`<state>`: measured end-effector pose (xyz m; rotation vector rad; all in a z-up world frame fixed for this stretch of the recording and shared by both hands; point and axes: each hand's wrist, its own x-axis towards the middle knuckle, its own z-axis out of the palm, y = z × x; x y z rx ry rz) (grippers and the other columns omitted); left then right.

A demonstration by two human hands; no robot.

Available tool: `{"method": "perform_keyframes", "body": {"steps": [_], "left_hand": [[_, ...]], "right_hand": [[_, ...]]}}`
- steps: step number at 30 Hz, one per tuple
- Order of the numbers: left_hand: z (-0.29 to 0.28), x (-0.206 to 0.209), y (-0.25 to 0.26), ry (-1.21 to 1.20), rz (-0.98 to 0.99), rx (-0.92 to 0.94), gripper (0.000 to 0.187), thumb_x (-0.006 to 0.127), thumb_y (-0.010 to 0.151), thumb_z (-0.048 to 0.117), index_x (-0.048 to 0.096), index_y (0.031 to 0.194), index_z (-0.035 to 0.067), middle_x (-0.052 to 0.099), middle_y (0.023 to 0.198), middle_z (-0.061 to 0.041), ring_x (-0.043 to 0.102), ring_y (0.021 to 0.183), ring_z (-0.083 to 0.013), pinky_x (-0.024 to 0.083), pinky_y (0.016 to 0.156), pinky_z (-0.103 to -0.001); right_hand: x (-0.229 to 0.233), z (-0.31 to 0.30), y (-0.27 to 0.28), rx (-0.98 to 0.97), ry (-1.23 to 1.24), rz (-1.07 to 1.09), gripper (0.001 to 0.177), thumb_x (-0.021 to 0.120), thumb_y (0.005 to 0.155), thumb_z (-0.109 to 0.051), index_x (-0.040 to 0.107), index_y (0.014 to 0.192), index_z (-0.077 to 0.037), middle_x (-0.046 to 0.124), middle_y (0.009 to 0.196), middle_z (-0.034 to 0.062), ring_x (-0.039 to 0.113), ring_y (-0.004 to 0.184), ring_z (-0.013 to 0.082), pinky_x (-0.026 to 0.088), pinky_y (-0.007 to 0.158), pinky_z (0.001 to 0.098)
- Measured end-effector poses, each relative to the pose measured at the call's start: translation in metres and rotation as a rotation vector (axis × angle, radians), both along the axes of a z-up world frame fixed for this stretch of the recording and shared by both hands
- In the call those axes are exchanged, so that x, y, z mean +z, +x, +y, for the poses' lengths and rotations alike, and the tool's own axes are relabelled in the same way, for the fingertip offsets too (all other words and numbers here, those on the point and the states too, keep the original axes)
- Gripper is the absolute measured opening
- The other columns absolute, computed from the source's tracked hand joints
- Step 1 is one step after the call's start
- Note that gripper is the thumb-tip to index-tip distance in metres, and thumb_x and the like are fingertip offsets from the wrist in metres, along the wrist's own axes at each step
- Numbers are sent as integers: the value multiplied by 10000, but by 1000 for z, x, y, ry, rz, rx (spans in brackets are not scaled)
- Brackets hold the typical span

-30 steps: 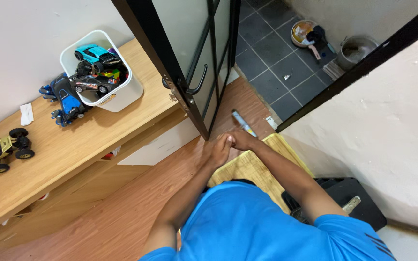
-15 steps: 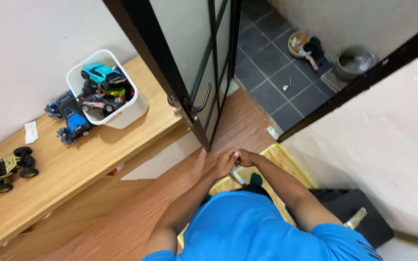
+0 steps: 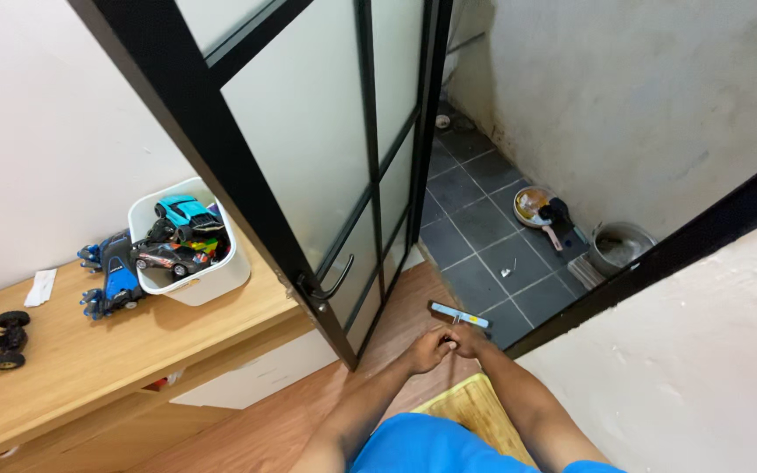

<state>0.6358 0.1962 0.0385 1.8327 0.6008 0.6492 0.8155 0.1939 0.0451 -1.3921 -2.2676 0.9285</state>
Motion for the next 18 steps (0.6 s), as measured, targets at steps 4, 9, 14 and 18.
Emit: {"method": "perform_keyframes", "body": {"steps": [4, 9, 14, 18], "left_hand": [[9, 45, -5, 283, -47, 68, 209, 558, 1064, 167, 630, 1187, 14, 655, 1178, -172, 640, 1095, -346, 510, 937, -439], [12, 54, -6, 171, 171, 155, 350, 466, 1085, 364, 632, 1101, 57, 659, 1054, -176, 685, 975, -339, 539, 857, -444], [3, -2, 19, 68, 346, 35, 413, 392, 1095, 414, 595, 1129, 56, 642, 1077, -215, 632, 1010, -399, 480, 906, -500], [13, -28, 56, 103, 366, 37, 429, 356, 1122, 416, 577, 1129, 47, 621, 1080, -235, 610, 1016, -404, 457, 942, -502]], "right_hand": [[8, 18, 5, -26, -35, 14, 357, 726, 836, -111, 668, 1188, -119, 709, 1201, 126, 642, 1127, 325, 520, 958, 422], [2, 17, -8, -194, -483, 34, 284, 633, 996, -224, 601, 1258, -121, 663, 1248, 152, 642, 1158, 260, 529, 1030, 367], [-21, -18, -10, -127, -368, 286, 417, 742, 870, -141, 583, 1250, -74, 647, 1250, 114, 591, 1178, 211, 488, 1021, 355], [-28, -5, 22, -138, -270, 233, 352, 718, 824, -108, 623, 1162, -77, 682, 1161, 131, 633, 1093, 257, 515, 952, 374]]}}
